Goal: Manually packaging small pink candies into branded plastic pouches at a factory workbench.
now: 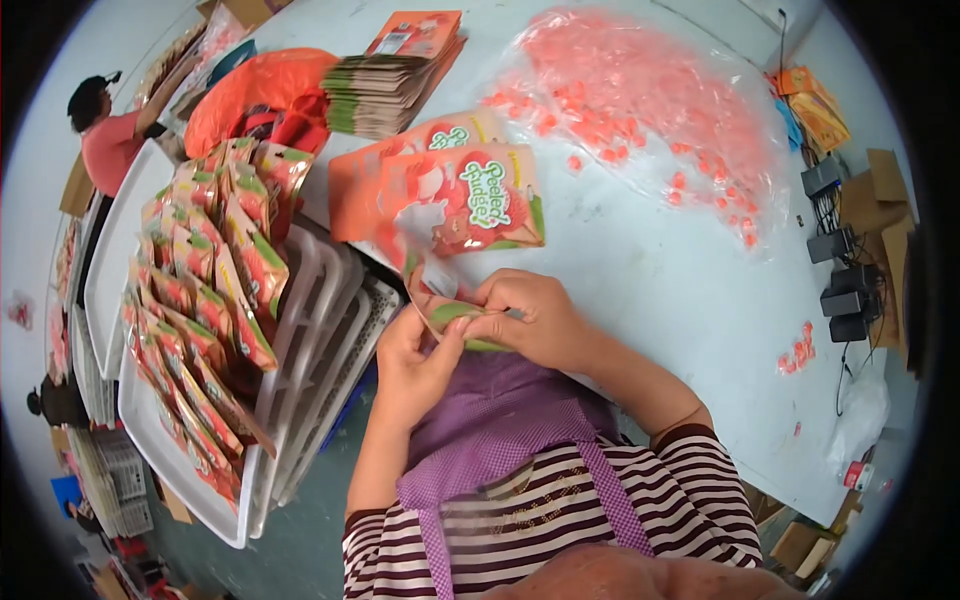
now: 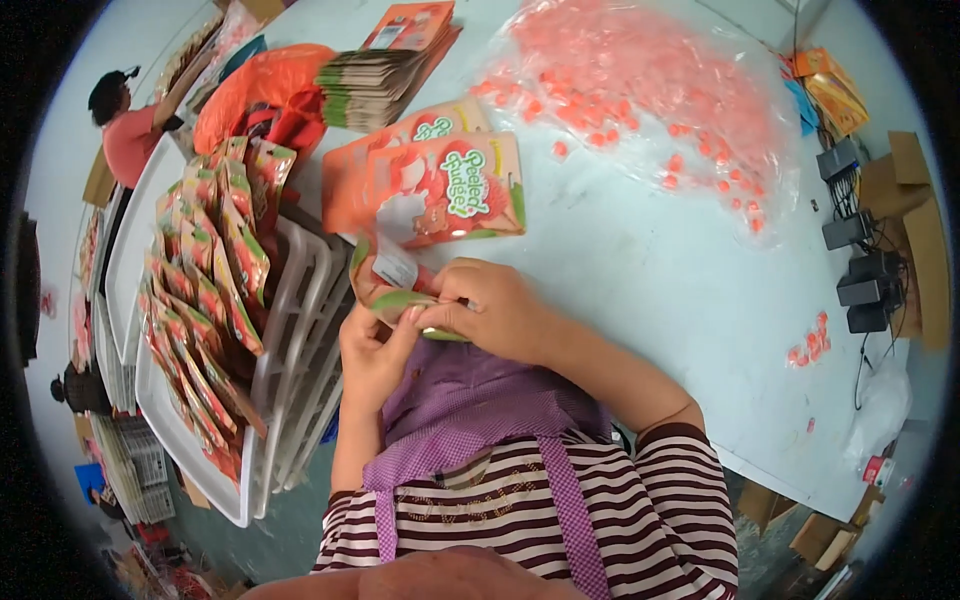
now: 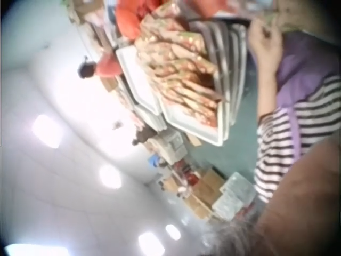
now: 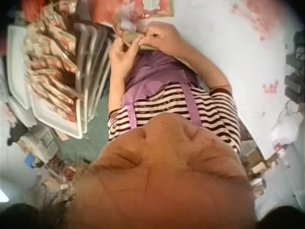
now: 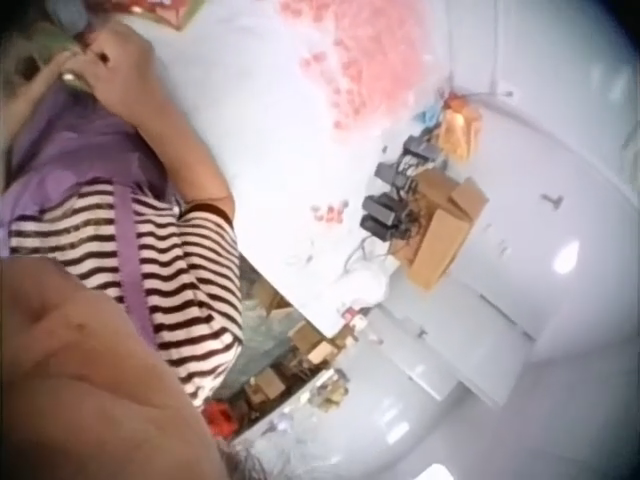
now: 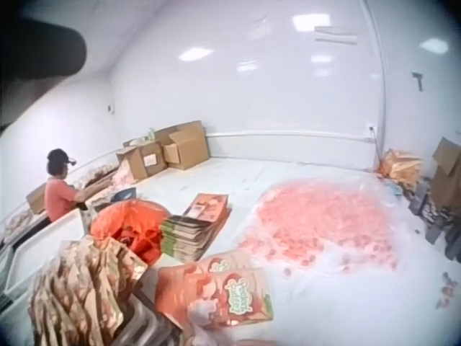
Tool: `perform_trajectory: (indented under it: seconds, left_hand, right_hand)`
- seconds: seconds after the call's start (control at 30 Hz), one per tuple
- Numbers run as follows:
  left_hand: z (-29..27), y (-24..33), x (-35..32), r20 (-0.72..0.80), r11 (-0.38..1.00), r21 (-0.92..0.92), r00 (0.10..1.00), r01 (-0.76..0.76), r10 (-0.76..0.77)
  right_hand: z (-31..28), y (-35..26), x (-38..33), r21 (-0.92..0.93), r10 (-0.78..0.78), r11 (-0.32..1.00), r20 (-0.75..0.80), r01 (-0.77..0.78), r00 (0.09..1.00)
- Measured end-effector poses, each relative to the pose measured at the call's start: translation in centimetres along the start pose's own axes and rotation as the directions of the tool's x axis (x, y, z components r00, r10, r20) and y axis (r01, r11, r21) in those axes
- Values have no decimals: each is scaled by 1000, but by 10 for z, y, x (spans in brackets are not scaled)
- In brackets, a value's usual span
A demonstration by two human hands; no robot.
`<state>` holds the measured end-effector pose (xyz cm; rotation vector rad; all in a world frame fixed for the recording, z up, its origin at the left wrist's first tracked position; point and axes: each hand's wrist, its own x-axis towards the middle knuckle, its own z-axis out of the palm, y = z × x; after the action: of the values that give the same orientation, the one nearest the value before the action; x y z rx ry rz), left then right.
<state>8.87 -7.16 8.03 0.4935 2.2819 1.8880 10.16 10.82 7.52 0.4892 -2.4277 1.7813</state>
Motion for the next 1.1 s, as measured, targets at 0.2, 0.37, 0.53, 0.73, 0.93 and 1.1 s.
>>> perform_trajectory:
  seconds: [0.2,0.37,0.53,0.73,0.93,1.1]
  left_hand:
    - [2,4,-5,35,995,-88,998,-40,44]
    - [2,9,-3,88,999,34,996,-23,20]
    - [8,1,2,-93,929,370,995,-1,38]
    - [-3,-17,11,-270,933,351,945,-81,184]
    - [15,-3,-6,70,843,387,923,-374,378]
    - [-9,-1,9,197,643,556,835,-527,514]
  right_hand:
    - [-1,-5,0,-139,-80,985,141,100,987]
    - [2,2,-2,-272,-282,898,251,347,926]
    - [5,13,-5,-217,-182,953,143,211,973]
    - [8,22,-7,-383,-250,899,-51,212,967]
    - [6,-4,5,-63,295,955,111,-289,949]
    - [-20,28,10,74,-25,997,-41,28,999]
